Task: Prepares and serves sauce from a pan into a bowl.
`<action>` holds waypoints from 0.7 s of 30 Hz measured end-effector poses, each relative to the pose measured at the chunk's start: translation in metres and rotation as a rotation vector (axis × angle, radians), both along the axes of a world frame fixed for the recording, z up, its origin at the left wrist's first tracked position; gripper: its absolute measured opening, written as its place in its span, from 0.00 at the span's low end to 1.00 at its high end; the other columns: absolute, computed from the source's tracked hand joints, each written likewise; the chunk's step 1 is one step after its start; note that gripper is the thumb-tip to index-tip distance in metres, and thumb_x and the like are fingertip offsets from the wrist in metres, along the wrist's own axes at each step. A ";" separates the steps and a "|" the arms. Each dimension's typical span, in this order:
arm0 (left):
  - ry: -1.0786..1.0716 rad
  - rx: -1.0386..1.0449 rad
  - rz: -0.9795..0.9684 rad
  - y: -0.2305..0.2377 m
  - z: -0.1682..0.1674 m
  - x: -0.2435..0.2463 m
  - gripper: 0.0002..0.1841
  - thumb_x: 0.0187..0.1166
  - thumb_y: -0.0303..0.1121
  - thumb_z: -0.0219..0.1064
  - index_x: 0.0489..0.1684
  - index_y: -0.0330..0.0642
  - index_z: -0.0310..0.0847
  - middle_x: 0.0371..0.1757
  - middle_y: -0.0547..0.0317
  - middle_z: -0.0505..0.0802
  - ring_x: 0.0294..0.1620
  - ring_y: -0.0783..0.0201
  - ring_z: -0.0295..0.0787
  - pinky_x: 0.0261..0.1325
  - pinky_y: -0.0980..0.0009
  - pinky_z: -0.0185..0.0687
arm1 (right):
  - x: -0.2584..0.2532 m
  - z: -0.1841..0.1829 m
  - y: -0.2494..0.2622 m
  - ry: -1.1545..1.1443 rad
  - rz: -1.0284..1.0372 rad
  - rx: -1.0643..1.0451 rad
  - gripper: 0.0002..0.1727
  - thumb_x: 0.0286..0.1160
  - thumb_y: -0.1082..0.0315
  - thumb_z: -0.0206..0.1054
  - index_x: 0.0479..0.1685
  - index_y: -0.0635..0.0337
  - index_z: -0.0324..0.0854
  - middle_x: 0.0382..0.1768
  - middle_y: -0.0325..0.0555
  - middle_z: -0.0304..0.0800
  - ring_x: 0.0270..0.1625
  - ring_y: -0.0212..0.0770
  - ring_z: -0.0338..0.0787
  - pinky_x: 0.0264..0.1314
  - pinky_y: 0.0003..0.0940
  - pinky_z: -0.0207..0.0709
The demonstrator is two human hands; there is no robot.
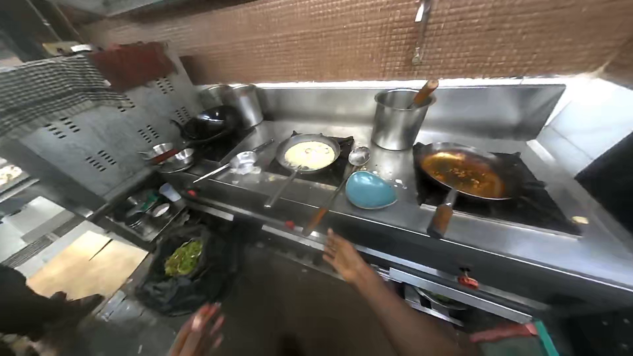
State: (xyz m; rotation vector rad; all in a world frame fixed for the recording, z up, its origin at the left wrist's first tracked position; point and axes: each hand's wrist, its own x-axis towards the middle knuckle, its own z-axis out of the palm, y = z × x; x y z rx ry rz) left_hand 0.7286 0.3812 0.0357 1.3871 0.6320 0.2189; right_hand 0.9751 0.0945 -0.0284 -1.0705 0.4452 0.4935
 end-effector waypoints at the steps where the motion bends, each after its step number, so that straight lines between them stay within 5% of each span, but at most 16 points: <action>1: -0.011 -0.019 -0.051 0.008 0.003 0.051 0.27 0.92 0.46 0.51 0.83 0.38 0.66 0.77 0.47 0.82 0.73 0.51 0.84 0.69 0.52 0.84 | 0.015 -0.004 0.015 -0.002 -0.060 0.071 0.27 0.87 0.53 0.63 0.78 0.58 0.71 0.75 0.54 0.79 0.77 0.50 0.78 0.75 0.51 0.73; 3: -0.008 -0.117 -0.141 0.019 0.008 0.153 0.24 0.93 0.44 0.50 0.78 0.38 0.71 0.73 0.48 0.86 0.70 0.50 0.86 0.67 0.52 0.85 | 0.044 -0.014 0.043 -0.024 -0.188 0.228 0.22 0.90 0.54 0.58 0.70 0.60 0.77 0.61 0.55 0.88 0.62 0.50 0.87 0.63 0.50 0.80; 6: 0.049 -0.389 -0.375 0.026 0.008 0.285 0.27 0.95 0.49 0.45 0.77 0.36 0.69 0.67 0.39 0.86 0.65 0.42 0.87 0.63 0.43 0.85 | 0.073 -0.024 0.075 -0.073 -0.310 0.422 0.19 0.94 0.56 0.49 0.65 0.61 0.70 0.46 0.56 0.90 0.44 0.51 0.93 0.46 0.49 0.89; 8: 0.085 -0.560 -0.551 0.018 0.005 0.344 0.32 0.95 0.54 0.38 0.73 0.32 0.71 0.63 0.34 0.88 0.59 0.41 0.91 0.57 0.47 0.89 | 0.077 -0.028 0.091 -0.153 -0.416 0.280 0.12 0.94 0.62 0.50 0.64 0.59 0.66 0.28 0.46 0.81 0.22 0.41 0.85 0.23 0.38 0.85; 10: 0.128 -0.645 -0.720 0.010 0.004 0.382 0.36 0.94 0.56 0.32 0.67 0.31 0.76 0.57 0.38 0.91 0.44 0.51 0.93 0.44 0.59 0.90 | 0.071 -0.029 0.102 -0.212 -0.504 0.100 0.13 0.88 0.69 0.55 0.65 0.59 0.63 0.24 0.42 0.75 0.14 0.35 0.75 0.13 0.31 0.76; 13: 0.251 -0.752 -0.830 -0.004 -0.001 0.409 0.29 0.95 0.51 0.39 0.58 0.35 0.79 0.31 0.55 0.85 0.18 0.66 0.79 0.20 0.73 0.80 | 0.046 -0.029 0.104 -0.280 -0.486 -0.182 0.31 0.74 0.70 0.62 0.79 0.60 0.61 0.34 0.46 0.81 0.15 0.36 0.77 0.14 0.33 0.77; 15: 0.340 -0.788 -0.875 -0.007 0.001 0.411 0.16 0.94 0.44 0.49 0.40 0.44 0.73 0.15 0.68 0.73 0.08 0.76 0.67 0.10 0.83 0.68 | 0.028 -0.025 0.101 -0.330 -0.432 -0.369 0.32 0.71 0.71 0.64 0.77 0.63 0.61 0.43 0.48 0.88 0.20 0.39 0.84 0.17 0.35 0.81; 17: 0.371 -0.625 -0.880 -0.001 0.003 0.405 0.06 0.88 0.30 0.61 0.40 0.43 0.70 0.13 0.68 0.69 0.07 0.77 0.61 0.09 0.84 0.62 | 0.012 -0.015 0.094 -0.344 -0.327 -0.599 0.33 0.74 0.70 0.67 0.79 0.65 0.60 0.49 0.49 0.91 0.27 0.42 0.90 0.25 0.40 0.87; 19: 0.382 -0.443 -0.912 0.013 -0.003 0.391 0.13 0.77 0.19 0.67 0.50 0.39 0.67 0.17 0.63 0.73 0.08 0.75 0.63 0.10 0.81 0.62 | 0.000 0.002 0.086 -0.328 -0.212 -0.902 0.39 0.75 0.64 0.70 0.86 0.63 0.59 0.43 0.52 0.89 0.31 0.47 0.90 0.34 0.49 0.87; 21: 0.355 -0.365 -0.968 0.029 -0.015 0.375 0.17 0.70 0.15 0.67 0.51 0.39 0.67 0.17 0.63 0.76 0.09 0.74 0.65 0.11 0.80 0.63 | -0.006 0.018 0.081 -0.323 -0.097 -1.169 0.44 0.76 0.61 0.70 0.93 0.55 0.55 0.47 0.56 0.93 0.39 0.54 0.94 0.46 0.60 0.87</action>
